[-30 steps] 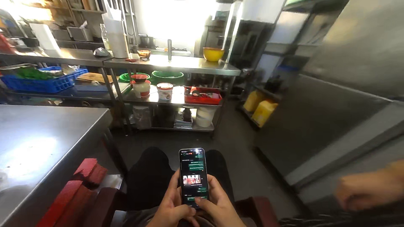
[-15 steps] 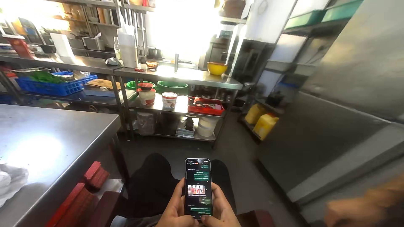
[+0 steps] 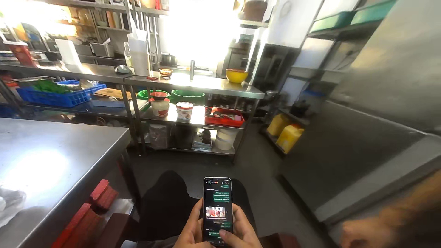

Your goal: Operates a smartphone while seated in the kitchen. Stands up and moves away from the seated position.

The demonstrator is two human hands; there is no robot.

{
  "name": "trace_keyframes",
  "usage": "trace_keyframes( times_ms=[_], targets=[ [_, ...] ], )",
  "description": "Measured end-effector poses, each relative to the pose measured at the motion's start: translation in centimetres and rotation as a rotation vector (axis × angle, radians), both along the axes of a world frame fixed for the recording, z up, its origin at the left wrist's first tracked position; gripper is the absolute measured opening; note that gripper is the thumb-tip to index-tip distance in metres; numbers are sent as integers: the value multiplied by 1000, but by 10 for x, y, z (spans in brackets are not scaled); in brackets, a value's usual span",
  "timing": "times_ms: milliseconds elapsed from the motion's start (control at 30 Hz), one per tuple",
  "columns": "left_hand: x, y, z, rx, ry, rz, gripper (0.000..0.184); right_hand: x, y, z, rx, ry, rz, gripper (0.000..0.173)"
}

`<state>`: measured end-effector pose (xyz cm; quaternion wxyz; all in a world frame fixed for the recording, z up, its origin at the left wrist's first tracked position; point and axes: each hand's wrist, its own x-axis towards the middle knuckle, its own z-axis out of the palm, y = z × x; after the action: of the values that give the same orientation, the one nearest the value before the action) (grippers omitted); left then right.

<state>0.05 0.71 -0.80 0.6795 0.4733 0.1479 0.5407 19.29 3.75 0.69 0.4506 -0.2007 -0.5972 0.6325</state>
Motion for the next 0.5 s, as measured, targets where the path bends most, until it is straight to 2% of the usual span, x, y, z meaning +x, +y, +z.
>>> trace_keyframes(
  times_ms=[300,500],
  targets=[
    [-2,0,0,2,1,-6,106,-1,4,-3,-50,41,-21,36],
    [-1,3,0,35,-13,-49,105,5,6,-3,-50,50,-32,37]
  ],
)
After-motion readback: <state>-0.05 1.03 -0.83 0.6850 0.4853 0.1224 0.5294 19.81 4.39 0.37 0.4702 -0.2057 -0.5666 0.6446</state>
